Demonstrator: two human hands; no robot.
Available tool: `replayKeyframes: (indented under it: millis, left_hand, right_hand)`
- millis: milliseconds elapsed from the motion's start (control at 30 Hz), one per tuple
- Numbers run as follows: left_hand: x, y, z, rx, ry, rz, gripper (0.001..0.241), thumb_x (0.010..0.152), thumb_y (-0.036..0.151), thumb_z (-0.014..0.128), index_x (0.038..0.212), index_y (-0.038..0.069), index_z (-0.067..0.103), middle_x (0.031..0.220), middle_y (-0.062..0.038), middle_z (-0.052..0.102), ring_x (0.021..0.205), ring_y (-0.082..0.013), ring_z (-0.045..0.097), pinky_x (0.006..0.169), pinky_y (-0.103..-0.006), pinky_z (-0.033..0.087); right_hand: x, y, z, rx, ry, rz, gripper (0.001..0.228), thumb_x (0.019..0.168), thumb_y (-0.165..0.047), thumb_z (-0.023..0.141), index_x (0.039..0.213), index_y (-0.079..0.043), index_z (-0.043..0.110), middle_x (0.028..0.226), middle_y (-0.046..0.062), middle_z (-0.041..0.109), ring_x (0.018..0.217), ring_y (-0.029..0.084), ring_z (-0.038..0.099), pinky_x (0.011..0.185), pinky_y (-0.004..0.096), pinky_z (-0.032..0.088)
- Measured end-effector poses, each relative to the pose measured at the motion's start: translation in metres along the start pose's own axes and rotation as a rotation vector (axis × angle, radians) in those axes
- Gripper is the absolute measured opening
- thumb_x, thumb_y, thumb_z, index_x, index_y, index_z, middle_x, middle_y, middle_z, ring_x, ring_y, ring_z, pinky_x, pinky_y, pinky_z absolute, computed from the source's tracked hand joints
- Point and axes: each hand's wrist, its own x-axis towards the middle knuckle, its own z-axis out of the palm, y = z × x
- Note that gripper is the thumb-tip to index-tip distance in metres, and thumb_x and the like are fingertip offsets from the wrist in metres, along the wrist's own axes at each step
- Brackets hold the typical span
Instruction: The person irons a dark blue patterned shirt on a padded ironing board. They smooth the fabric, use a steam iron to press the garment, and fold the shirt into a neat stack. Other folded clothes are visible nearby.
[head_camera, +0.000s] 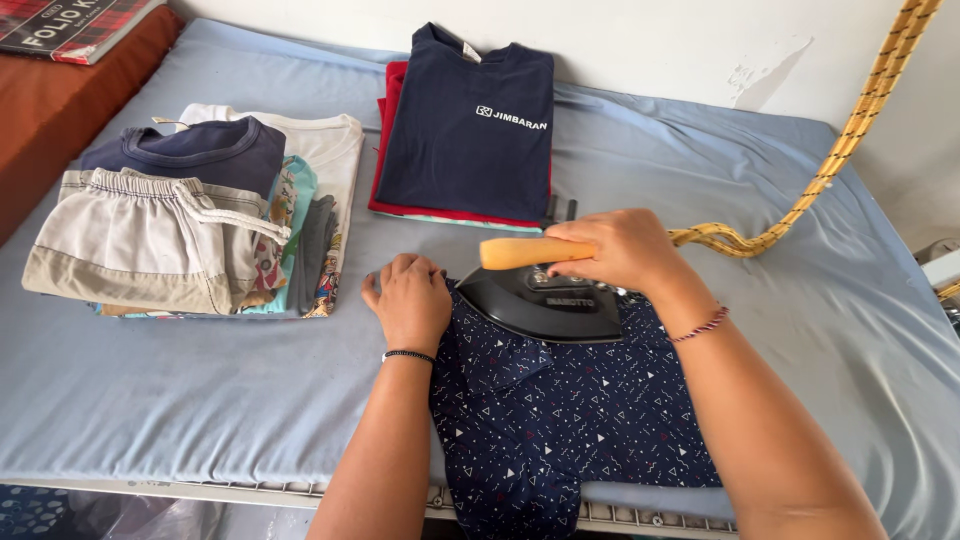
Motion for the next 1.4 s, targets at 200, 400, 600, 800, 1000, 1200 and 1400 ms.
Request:
replayKeyframes:
  millis: [200,400,600,800,1000,1200,1400]
  left_hand:
    - [0.003,-0.004,0.006,0.025,0.043,0.031,0.016,0.091,0.019,0.063,0.091,0.015,0.078,0.113,0.001,0.069,0.117,-0.0222,0.058,0.114,-0.0567,0.023]
    - [0.003,-0.004,0.003,0.012,0.033,0.033,0.014,0.089,0.021,0.065,0.088,0.013,0.077,0.113,0.001,0.069,0.116,-0.0224,0.058,0.115,-0.0549,0.022]
    - [0.001,-0.002,0.001,-0.009,0.010,0.020,0.013,0.089,0.018,0.065,0.088,0.014,0.077,0.112,0.002,0.069,0.116,-0.0221,0.058,0.115,-0.0556,0.021]
    - [0.003,-0.001,0.000,-0.021,-0.005,-0.001,0.012,0.089,0.019,0.066,0.087,0.015,0.078,0.111,0.002,0.069,0.116,-0.0222,0.058,0.115,-0.0558,0.021]
    - [0.004,-0.003,0.000,-0.058,0.005,-0.009,0.011,0.088,0.021,0.069,0.087,0.016,0.078,0.112,0.002,0.069,0.116,-0.0225,0.058,0.114,-0.0549,0.021]
    - [0.003,-0.002,-0.002,-0.053,-0.011,-0.010,0.011,0.087,0.021,0.069,0.086,0.015,0.078,0.111,0.002,0.069,0.115,-0.0222,0.058,0.115,-0.0545,0.021]
    - [0.003,-0.002,-0.001,-0.054,0.010,-0.001,0.012,0.090,0.019,0.067,0.088,0.015,0.077,0.110,0.002,0.069,0.115,-0.0218,0.059,0.114,-0.0551,0.022]
  right_hand:
    - [0.016,-0.007,0.007,0.038,0.038,-0.068,0.043,0.073,-0.051,0.083,0.106,-0.023,0.080,0.092,0.000,0.079,0.073,0.021,0.074,0.058,0.033,0.054]
    - [0.006,-0.008,-0.004,0.091,-0.066,-0.115,0.048,0.071,-0.054,0.082,0.107,-0.022,0.080,0.088,-0.001,0.079,0.071,0.021,0.074,0.057,0.033,0.054]
    - [-0.022,-0.014,-0.021,0.037,-0.175,-0.107,0.048,0.070,-0.054,0.083,0.107,-0.023,0.081,0.075,-0.001,0.076,0.054,0.019,0.069,0.050,0.033,0.052]
    - [-0.048,-0.038,-0.030,0.044,-0.026,-0.221,0.043,0.069,-0.053,0.080,0.102,-0.025,0.079,0.075,-0.004,0.074,0.058,0.019,0.066,0.055,0.032,0.051]
    - [-0.041,-0.051,-0.026,-0.056,-0.027,-0.054,0.040,0.074,-0.049,0.083,0.104,-0.023,0.080,0.071,-0.002,0.073,0.057,0.020,0.067,0.050,0.034,0.050]
    - [-0.024,-0.062,-0.016,-0.095,0.025,0.033,0.038,0.076,-0.047,0.081,0.104,-0.022,0.077,0.075,-0.002,0.074,0.061,0.022,0.069,0.051,0.036,0.050]
    - [-0.011,-0.068,-0.005,-0.105,0.007,0.192,0.040,0.078,-0.046,0.081,0.110,-0.022,0.077,0.074,0.003,0.073,0.064,0.025,0.069,0.057,0.039,0.052]
